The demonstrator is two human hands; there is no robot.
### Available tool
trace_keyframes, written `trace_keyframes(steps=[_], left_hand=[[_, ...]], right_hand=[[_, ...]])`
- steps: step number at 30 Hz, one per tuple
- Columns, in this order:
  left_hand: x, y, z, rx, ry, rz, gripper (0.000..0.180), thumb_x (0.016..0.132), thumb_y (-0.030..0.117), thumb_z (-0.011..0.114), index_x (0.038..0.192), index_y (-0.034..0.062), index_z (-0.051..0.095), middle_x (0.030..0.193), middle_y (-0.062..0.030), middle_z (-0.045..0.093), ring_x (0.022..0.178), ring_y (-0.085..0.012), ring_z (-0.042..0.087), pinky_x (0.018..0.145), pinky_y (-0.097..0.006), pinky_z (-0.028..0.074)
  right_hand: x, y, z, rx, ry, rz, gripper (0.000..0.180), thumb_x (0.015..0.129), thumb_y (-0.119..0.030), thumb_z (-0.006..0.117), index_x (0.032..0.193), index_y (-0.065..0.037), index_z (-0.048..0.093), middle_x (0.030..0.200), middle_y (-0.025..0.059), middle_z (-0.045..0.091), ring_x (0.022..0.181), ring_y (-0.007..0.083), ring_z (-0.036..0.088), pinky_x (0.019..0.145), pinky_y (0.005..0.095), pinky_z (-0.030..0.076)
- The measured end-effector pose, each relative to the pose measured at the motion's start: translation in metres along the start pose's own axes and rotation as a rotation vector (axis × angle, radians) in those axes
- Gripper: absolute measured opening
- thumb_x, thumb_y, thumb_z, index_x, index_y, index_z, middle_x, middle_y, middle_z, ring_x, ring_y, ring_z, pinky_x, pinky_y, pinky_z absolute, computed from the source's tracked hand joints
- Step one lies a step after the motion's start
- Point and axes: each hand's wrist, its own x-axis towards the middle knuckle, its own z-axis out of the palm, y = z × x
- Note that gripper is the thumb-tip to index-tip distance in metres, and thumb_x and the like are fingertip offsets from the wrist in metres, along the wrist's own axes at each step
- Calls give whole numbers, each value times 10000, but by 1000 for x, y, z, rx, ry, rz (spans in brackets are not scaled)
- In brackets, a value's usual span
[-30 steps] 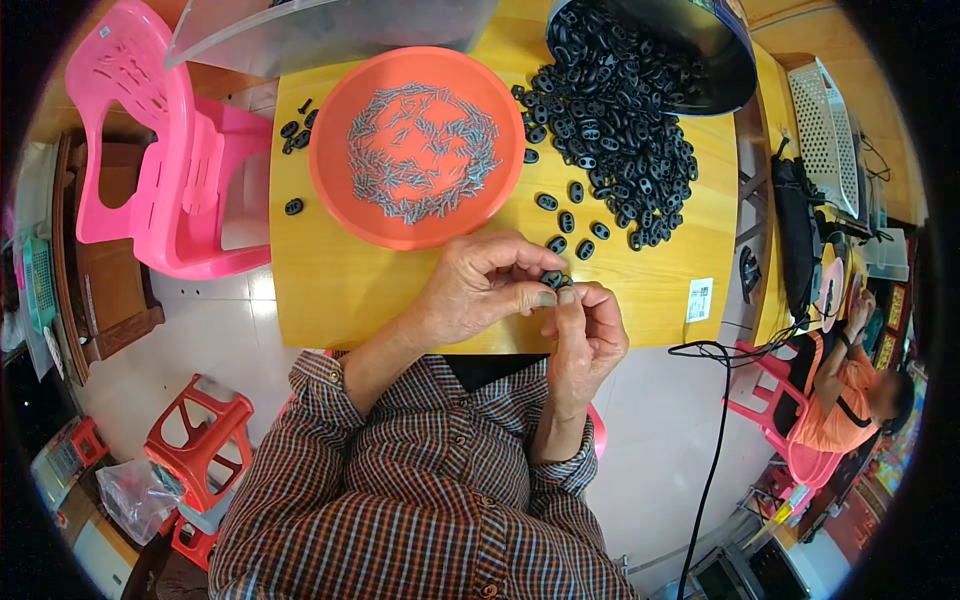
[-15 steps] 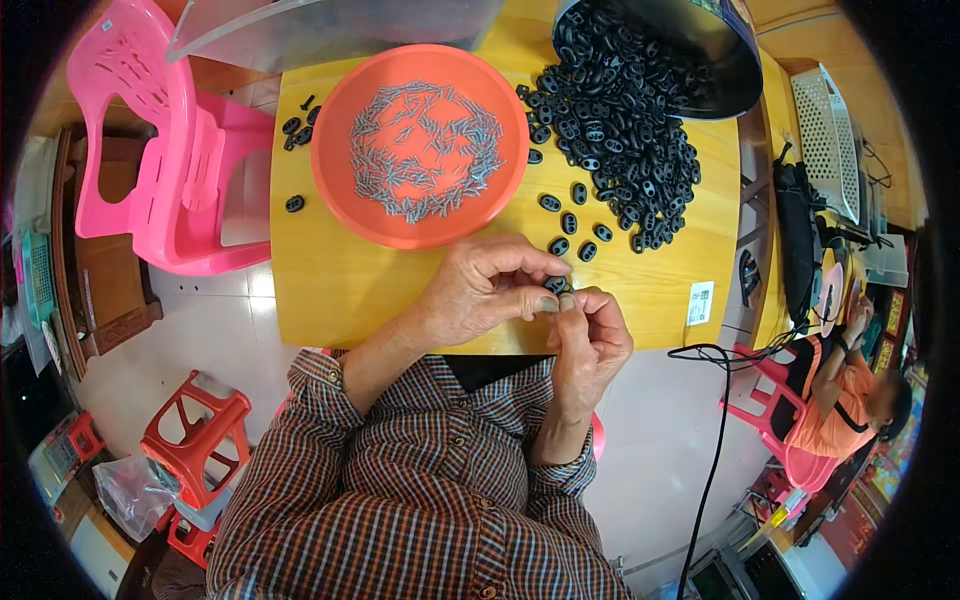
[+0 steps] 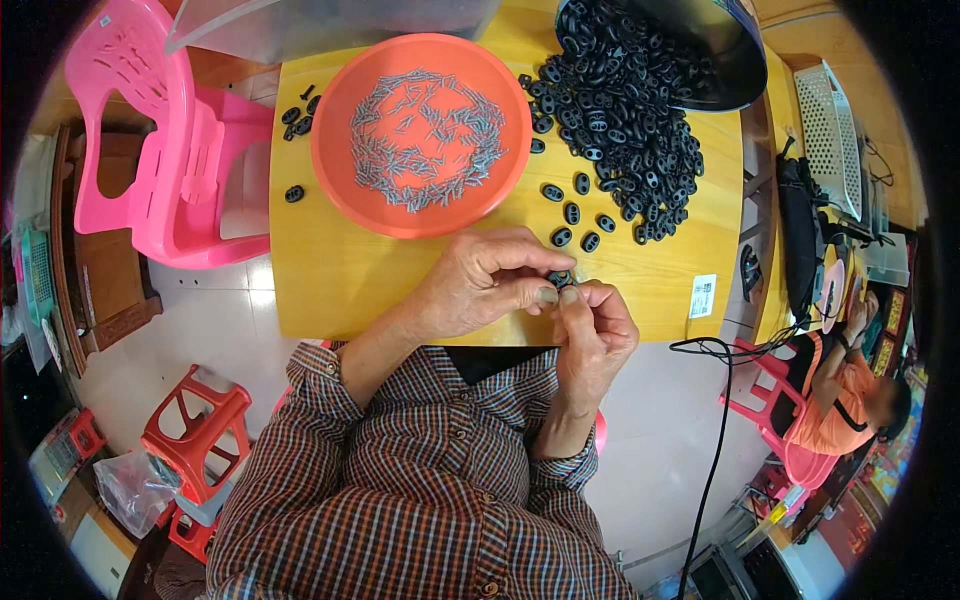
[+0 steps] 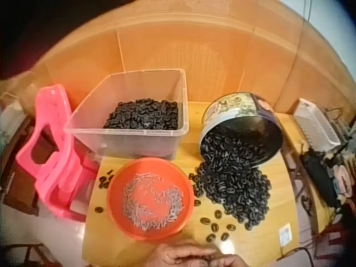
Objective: Manually inserting small metal springs into black plastic housing components on a workspace.
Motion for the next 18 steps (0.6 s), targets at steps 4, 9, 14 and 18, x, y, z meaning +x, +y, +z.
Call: trace_keyframes(steps=[4,9,14,18], left_hand=[[-2,-2,0,-129,-11,-72,274,805,-38,654,1077,-8,650,823,-56,613,693,-102,624,615,-216,495],[-1,4,-2,-142,-32,-74,263,808,-42,649,1069,-11,649,818,-63,617,691,-108,628,610,-220,505],[-2,1,-3,-203,-45,-99,243,806,-32,657,1047,-10,655,810,-60,616,671,-104,622,600,-222,495],[-2,2,-4,-133,-45,-82,242,801,-29,662,1042,-6,657,801,-59,614,666,-101,618,591,-222,486]], right_hand=[[3,0,-5,111,-108,13,70,866,-1,591,799,7,574,666,9,570,520,24,433,470,170,337],[7,5,-10,267,-199,37,53,858,13,589,810,24,569,688,63,606,498,57,461,457,187,372],[9,8,-16,298,-258,82,51,860,1,602,828,37,583,725,93,634,503,69,485,455,195,396],[11,10,-14,294,-253,81,51,858,1,605,831,40,587,720,93,634,504,71,490,456,194,397]])
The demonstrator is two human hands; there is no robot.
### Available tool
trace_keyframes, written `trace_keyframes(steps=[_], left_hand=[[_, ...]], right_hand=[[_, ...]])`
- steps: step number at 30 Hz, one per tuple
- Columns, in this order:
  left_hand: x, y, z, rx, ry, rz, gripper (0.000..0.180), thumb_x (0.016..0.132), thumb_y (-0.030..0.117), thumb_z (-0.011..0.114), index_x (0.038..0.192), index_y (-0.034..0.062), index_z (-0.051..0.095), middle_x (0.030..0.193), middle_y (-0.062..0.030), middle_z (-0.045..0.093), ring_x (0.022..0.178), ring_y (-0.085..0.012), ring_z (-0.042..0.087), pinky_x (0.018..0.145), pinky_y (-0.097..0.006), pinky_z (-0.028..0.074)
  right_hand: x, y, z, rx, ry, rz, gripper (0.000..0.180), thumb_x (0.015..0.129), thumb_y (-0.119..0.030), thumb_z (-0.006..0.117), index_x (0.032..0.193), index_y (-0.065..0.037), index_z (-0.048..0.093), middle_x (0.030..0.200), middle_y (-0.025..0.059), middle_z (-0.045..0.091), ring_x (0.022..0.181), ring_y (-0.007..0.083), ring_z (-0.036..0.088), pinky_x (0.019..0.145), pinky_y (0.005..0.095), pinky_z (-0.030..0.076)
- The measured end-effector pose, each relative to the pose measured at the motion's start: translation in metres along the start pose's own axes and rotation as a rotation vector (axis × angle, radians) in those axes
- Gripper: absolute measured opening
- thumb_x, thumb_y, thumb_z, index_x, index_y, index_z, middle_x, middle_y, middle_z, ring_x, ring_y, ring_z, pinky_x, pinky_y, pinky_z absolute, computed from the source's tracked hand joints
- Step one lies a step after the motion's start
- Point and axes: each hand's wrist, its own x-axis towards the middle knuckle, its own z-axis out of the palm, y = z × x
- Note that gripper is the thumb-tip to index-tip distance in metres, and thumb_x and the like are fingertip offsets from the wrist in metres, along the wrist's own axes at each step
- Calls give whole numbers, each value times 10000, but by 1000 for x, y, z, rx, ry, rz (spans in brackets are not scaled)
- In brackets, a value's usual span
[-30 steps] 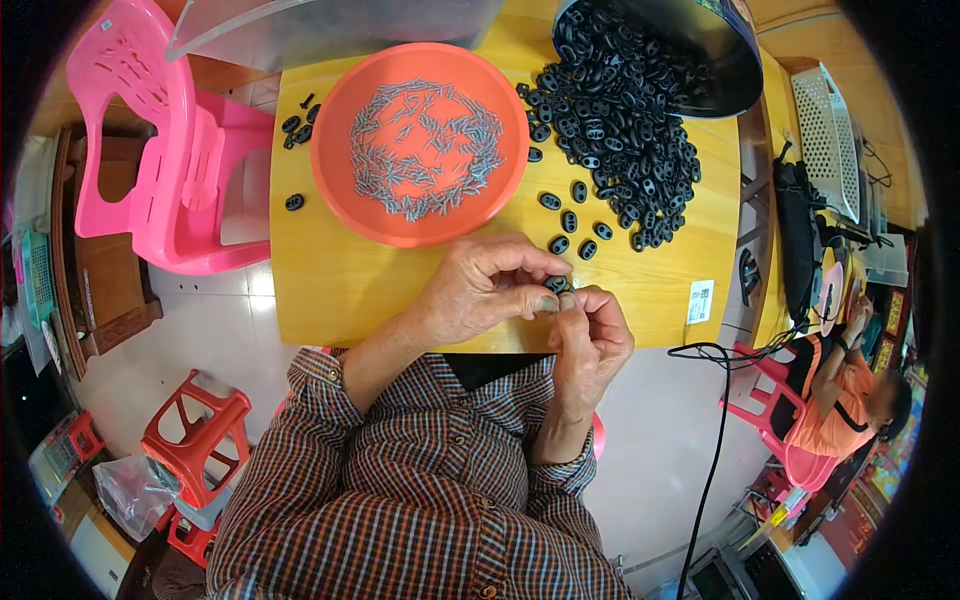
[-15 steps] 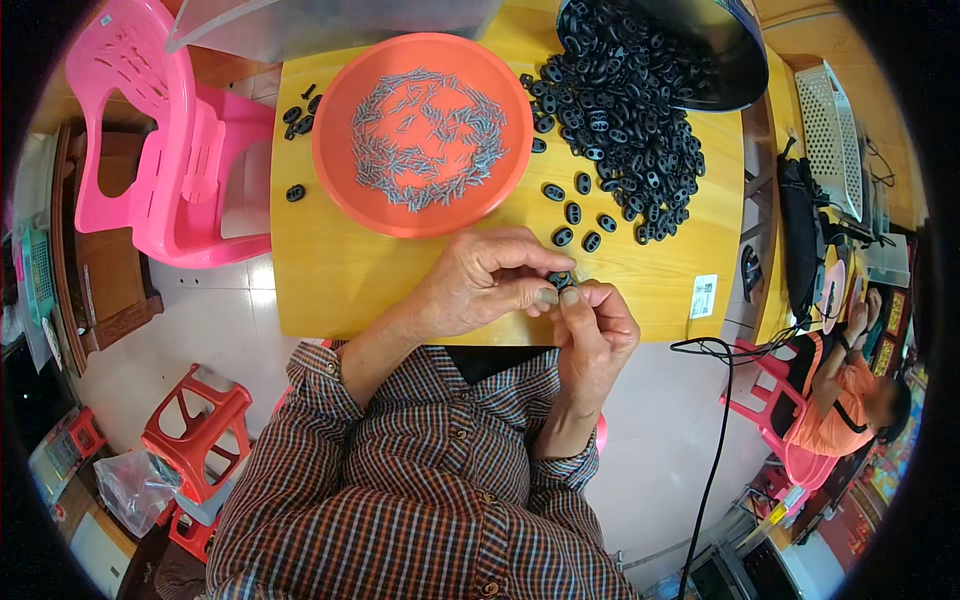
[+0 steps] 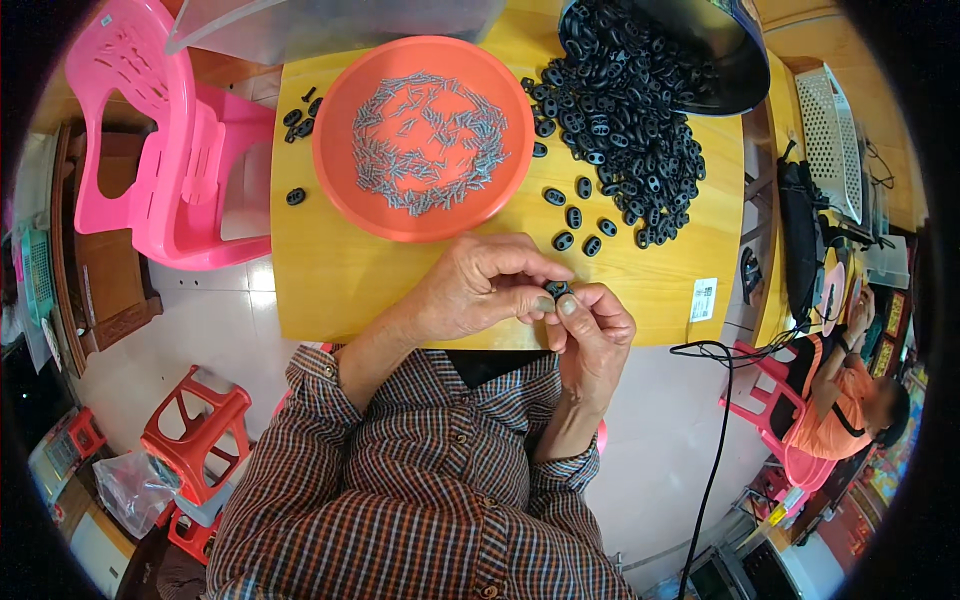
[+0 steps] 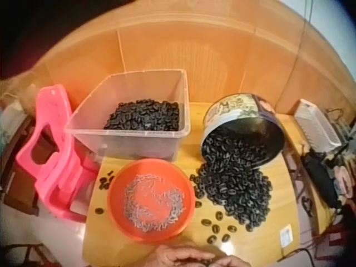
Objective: Manually inserting small metal springs into black plastic housing components on a workspace.
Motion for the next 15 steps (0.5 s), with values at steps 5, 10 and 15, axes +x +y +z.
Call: trace_keyframes(steps=[5,10,15], left_hand=[[1,-1,-2,200,-4,85,248,785,-8,683,1032,5,664,784,-49,611,672,-102,614,580,-221,476],[-1,1,-1,98,14,5,260,764,19,707,1022,20,674,779,-36,615,684,-104,601,593,-233,466],[0,1,0,191,32,26,269,749,30,723,1014,32,680,779,-20,608,690,-101,582,607,-239,459]], right_hand=[[0,0,3,-21,55,27,50,852,4,590,816,38,587,697,79,622,500,65,487,453,194,397],[-1,-1,4,-50,53,31,53,851,5,582,807,33,586,692,72,618,498,63,485,452,193,392],[-2,0,10,-56,87,11,56,859,-1,581,811,28,585,693,62,613,510,61,488,455,194,391]])
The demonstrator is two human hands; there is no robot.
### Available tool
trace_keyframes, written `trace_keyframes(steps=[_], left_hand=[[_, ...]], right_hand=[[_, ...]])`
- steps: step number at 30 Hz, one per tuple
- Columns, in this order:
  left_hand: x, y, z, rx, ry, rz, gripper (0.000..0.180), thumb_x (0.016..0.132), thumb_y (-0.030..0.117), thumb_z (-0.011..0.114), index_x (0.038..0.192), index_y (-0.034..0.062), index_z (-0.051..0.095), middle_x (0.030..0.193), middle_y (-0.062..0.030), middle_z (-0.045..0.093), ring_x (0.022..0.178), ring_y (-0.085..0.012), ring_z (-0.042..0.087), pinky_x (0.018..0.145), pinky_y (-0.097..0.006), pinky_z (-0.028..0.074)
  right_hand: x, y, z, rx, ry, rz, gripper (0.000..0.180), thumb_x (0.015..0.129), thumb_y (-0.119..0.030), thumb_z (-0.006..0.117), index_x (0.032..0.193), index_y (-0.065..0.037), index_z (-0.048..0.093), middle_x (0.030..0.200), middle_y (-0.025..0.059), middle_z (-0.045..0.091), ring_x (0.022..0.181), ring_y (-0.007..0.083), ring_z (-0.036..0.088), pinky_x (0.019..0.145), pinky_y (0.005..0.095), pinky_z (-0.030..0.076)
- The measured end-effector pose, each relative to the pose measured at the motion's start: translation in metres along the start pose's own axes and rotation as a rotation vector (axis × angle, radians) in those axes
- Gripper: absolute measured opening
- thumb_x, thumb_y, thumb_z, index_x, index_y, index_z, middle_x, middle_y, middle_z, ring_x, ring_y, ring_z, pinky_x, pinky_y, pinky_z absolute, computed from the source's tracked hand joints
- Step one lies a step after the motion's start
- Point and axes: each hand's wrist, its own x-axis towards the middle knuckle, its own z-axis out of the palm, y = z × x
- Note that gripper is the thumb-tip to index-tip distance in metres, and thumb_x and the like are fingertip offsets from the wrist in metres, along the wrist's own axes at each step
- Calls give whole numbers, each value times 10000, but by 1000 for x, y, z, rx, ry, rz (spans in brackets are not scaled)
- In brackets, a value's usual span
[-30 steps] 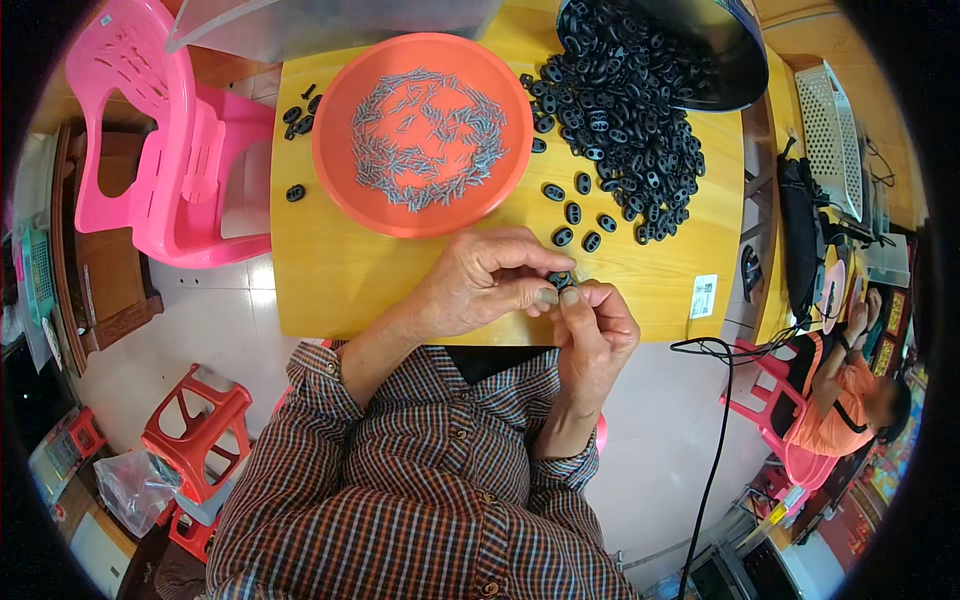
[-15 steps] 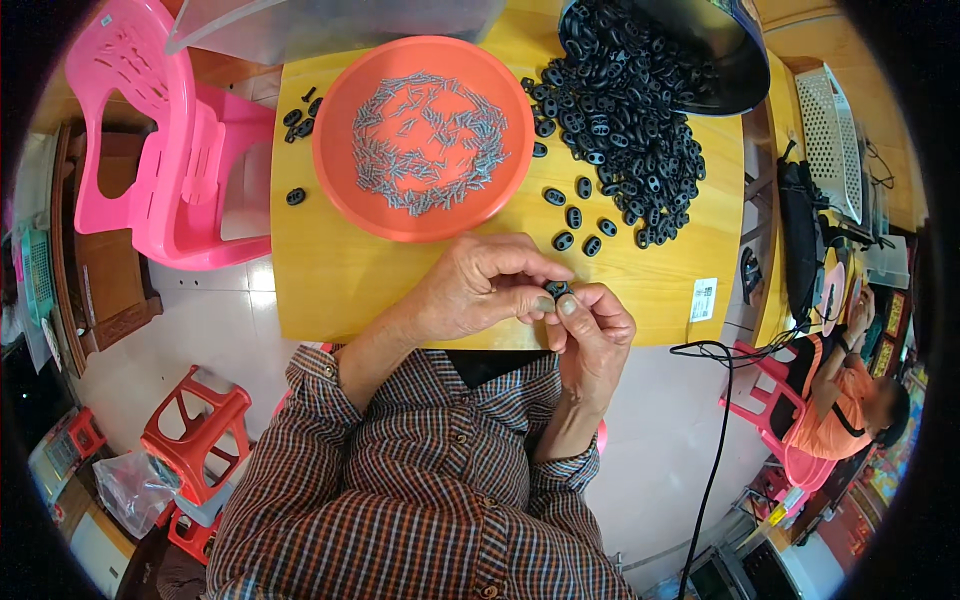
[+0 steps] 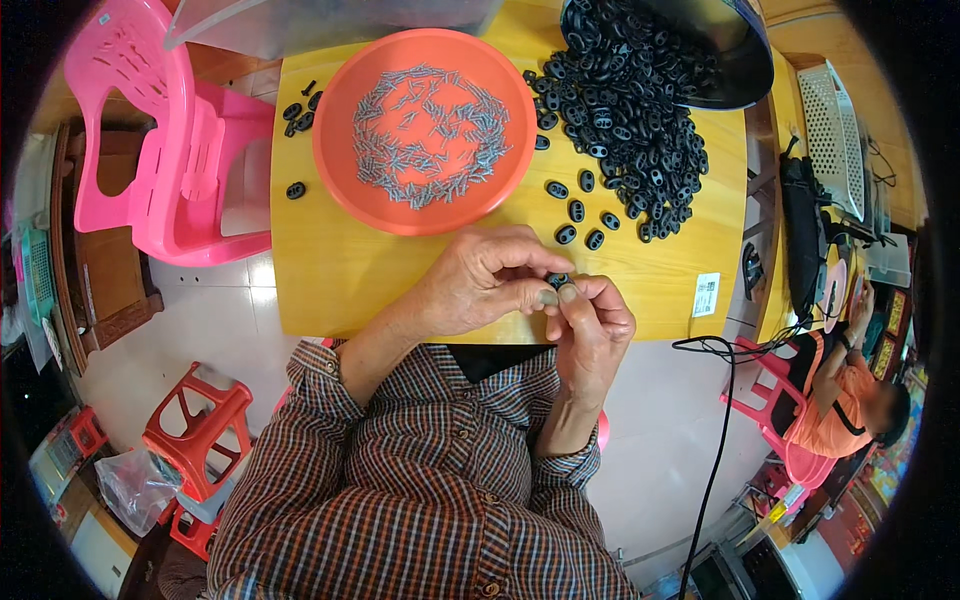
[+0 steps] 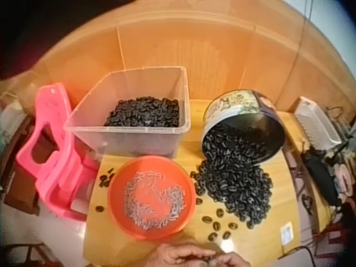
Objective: Manually inserting small metal springs into black plastic housing components on a workspace.
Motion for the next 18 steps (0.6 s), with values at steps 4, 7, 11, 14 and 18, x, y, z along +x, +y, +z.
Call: trace_keyframes(steps=[4,7,11,14,18], left_hand=[[0,1,0,16,16,-5,257,754,24,719,1007,35,682,771,-5,590,709,-92,562,624,-232,454],[0,-1,0,-11,35,-11,250,759,20,714,1007,36,682,769,0,587,719,-87,556,634,-232,453],[-1,2,0,-27,55,-35,256,754,23,717,1007,32,683,762,-5,590,719,-89,556,640,-235,455],[0,0,0,1,52,-18,265,745,25,721,1007,33,685,758,-10,594,720,-91,556,643,-235,456],[0,0,1,10,47,-17,280,733,21,724,1010,35,686,766,-17,603,720,-93,561,638,-239,458]], right_hand=[[-2,0,1,-44,20,-30,56,879,-22,577,845,18,594,718,59,625,529,60,500,459,194,397],[-3,1,0,-63,21,-22,55,888,-34,575,866,11,598,733,57,633,536,59,507,469,189,409],[-4,-3,1,-52,31,15,62,896,-51,577,879,4,600,739,49,635,541,57,513,485,183,429],[-4,-2,1,-79,30,-2,70,899,-60,579,873,1,599,735,48,631,542,56,511,480,182,419],[-4,-2,-1,-136,38,3,79,900,-66,585,861,2,593,727,46,624,542,55,507,475,181,406]])
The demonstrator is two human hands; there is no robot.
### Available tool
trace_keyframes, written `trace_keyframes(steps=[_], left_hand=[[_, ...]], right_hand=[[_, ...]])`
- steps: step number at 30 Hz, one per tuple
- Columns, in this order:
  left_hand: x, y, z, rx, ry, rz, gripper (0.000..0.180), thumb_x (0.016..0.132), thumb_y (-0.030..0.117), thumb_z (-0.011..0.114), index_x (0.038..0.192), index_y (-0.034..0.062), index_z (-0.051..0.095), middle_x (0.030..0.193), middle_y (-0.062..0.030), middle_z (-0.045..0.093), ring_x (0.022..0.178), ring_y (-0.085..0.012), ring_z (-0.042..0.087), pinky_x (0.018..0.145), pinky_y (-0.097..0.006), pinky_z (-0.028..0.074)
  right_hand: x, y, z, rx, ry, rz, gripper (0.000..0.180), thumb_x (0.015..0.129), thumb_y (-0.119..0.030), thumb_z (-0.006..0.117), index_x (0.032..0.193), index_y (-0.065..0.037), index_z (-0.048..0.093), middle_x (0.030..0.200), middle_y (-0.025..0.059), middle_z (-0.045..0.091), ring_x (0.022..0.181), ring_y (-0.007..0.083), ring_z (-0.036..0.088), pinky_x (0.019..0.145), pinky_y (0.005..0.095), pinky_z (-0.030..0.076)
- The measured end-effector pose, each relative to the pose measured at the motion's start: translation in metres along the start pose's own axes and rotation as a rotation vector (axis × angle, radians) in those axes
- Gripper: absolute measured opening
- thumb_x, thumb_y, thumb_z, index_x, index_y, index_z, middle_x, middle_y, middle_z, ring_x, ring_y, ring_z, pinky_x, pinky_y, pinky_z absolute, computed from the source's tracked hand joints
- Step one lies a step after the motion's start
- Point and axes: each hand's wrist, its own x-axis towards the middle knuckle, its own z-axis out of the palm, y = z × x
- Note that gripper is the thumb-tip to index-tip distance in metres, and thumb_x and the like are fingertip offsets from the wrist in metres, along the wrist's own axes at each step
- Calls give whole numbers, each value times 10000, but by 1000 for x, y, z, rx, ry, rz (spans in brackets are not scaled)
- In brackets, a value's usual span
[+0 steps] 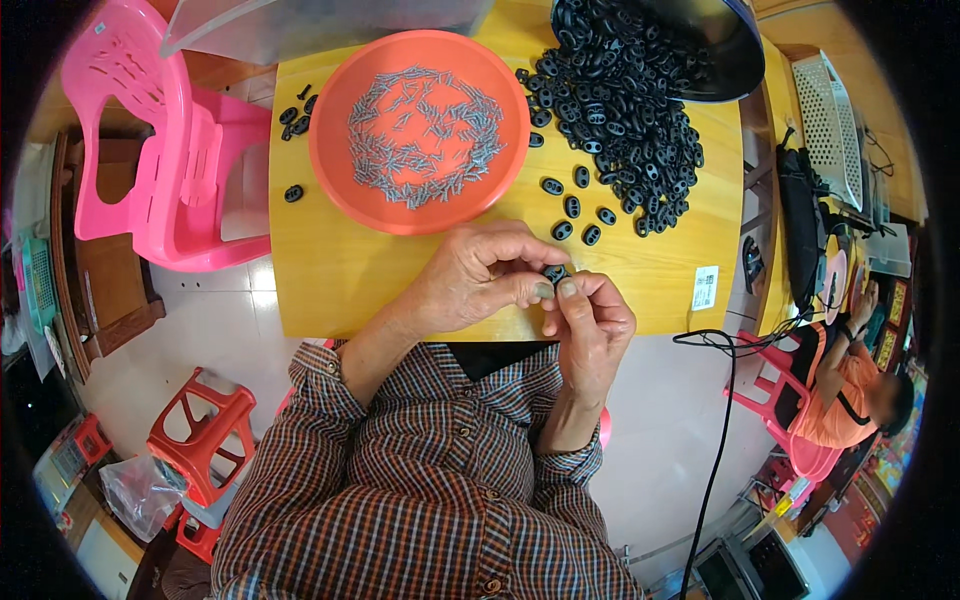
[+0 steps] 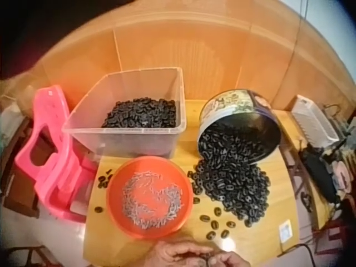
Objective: Manually inserting small metal springs into black plastic housing components on a workspace.
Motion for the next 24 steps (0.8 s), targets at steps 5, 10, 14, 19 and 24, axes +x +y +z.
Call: trace_keyframes(steps=[5,10,14,19,24], left_hand=[[-2,-3,-1,-98,-32,-12,261,771,-16,700,1030,-3,668,789,-37,622,697,-97,605,610,-223,482],[-1,-2,-1,-161,-79,-33,248,793,-26,682,1039,-16,658,778,-43,616,673,-93,611,589,-217,489],[-3,-2,-2,-184,-88,-42,247,798,-25,676,1044,-14,657,765,-43,609,656,-91,607,573,-217,486],[-2,2,-2,-207,-122,-66,241,805,-30,663,1046,-17,655,768,-49,611,645,-95,608,569,-218,487],[-2,1,-4,-251,-167,-66,236,810,-40,651,1045,-18,654,773,-57,615,637,-101,617,568,-218,498]], right_hand=[[2,2,-1,47,-75,-73,85,894,-47,588,837,14,576,715,47,615,534,57,496,484,182,401],[5,7,-8,115,-126,-70,78,877,-38,611,832,13,573,719,62,624,527,64,501,484,188,407],[7,9,-12,182,-169,-19,84,855,-36,643,840,14,578,720,77,637,512,69,525,461,179,421],[12,13,-21,267,-218,59,111,836,-48,672,842,18,583,719,102,648,496,88,567,425,167,443],[14,13,-24,331,-263,109,124,816,-38,690,827,23,583,719,120,651,486,106,588,400,178,450]])
